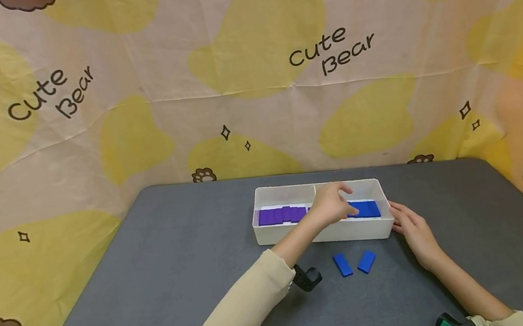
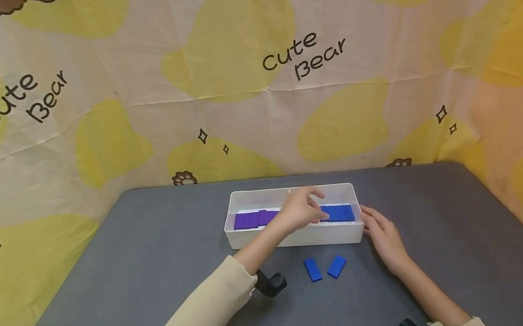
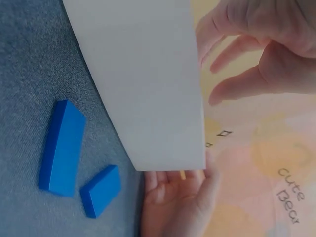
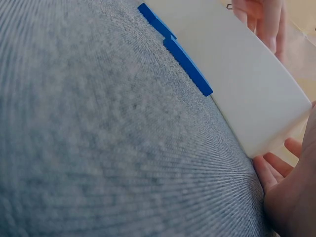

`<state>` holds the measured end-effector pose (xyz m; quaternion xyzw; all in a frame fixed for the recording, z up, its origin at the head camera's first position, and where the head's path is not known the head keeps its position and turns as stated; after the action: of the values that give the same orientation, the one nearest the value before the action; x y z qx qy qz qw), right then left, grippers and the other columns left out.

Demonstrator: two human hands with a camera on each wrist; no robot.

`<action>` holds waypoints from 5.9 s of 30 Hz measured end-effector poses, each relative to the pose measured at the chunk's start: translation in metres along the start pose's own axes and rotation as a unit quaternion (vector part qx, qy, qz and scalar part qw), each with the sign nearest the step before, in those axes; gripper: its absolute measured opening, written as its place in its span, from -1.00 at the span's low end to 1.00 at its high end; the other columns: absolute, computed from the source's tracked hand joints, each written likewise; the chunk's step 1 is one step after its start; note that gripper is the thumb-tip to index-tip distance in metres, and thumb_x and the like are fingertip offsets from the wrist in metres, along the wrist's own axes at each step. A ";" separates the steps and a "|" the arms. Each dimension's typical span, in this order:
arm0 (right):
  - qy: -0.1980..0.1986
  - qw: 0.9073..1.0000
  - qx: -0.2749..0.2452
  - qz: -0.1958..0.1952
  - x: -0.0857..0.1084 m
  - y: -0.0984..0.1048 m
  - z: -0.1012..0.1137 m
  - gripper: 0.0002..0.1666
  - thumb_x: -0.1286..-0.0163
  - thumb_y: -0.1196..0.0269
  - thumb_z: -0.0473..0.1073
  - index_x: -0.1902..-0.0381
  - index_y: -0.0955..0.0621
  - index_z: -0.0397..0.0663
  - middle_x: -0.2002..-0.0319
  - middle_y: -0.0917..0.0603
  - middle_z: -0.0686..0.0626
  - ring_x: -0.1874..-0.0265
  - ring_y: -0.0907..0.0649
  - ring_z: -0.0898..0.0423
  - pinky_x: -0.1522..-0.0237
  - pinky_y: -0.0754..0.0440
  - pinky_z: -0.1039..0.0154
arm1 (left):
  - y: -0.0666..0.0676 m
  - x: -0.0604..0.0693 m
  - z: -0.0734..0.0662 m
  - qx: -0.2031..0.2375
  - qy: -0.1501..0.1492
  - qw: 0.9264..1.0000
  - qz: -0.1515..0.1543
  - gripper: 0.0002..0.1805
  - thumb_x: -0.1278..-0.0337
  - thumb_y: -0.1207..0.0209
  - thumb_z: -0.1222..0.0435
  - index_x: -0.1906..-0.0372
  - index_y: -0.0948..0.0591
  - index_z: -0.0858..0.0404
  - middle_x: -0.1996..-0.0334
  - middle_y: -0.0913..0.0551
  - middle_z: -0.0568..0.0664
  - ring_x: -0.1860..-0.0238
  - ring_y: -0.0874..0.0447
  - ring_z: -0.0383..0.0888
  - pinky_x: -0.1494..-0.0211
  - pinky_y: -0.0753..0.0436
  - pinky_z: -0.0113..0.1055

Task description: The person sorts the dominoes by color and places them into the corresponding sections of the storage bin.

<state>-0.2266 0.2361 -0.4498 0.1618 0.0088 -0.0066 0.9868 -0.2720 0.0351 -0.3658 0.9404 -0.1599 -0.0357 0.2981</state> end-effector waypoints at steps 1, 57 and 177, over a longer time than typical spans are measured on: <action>0.000 1.000 0.002 0.001 0.000 0.000 0.000 -0.27 -0.77 0.20 0.04 -0.60 -0.22 -0.43 -0.51 -0.32 -0.49 0.13 -0.50 0.67 0.04 -0.49 0.71 | 0.001 0.002 0.001 0.007 -0.009 1.000 0.004 -0.54 -0.11 -0.50 0.45 -0.14 -0.68 0.38 0.42 -0.76 0.07 0.58 -0.61 -0.23 0.49 -0.55 -0.50; 0.000 1.000 0.008 0.006 0.003 0.001 0.001 -0.26 -0.78 0.21 0.06 -0.61 -0.21 -0.41 -0.54 -0.29 -0.46 0.12 -0.49 0.66 0.03 -0.47 0.71 | -0.018 0.081 0.068 -0.033 -0.014 0.998 0.043 -0.49 0.33 -0.72 0.36 0.25 -0.61 0.28 0.51 -0.47 -0.14 0.43 -0.36 -0.29 0.34 -0.33 -0.46; 0.008 1.000 0.000 -0.002 0.002 0.005 0.002 -0.27 -0.77 0.18 0.03 -0.58 -0.22 -0.46 -0.50 -0.32 -0.51 0.15 -0.50 0.66 0.05 -0.49 0.71 | -0.011 -0.022 0.026 -0.157 0.170 0.968 -0.094 -0.56 0.24 -0.72 0.17 0.11 -0.86 -0.06 -0.27 -0.54 0.19 -0.27 -0.47 0.09 -0.11 -0.64 -0.04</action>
<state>-0.2244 0.2401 -0.4467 0.1616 0.0170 -0.0070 0.9867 -0.2936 0.0369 -0.3940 0.8847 -0.0107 0.0719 0.4604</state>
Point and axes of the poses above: each hand's wrist, its own x-axis away from the middle knuckle, its own y-axis out of the back of the hand, z = x × y, the point moved 2 cm from there along -x, towards the middle knuckle
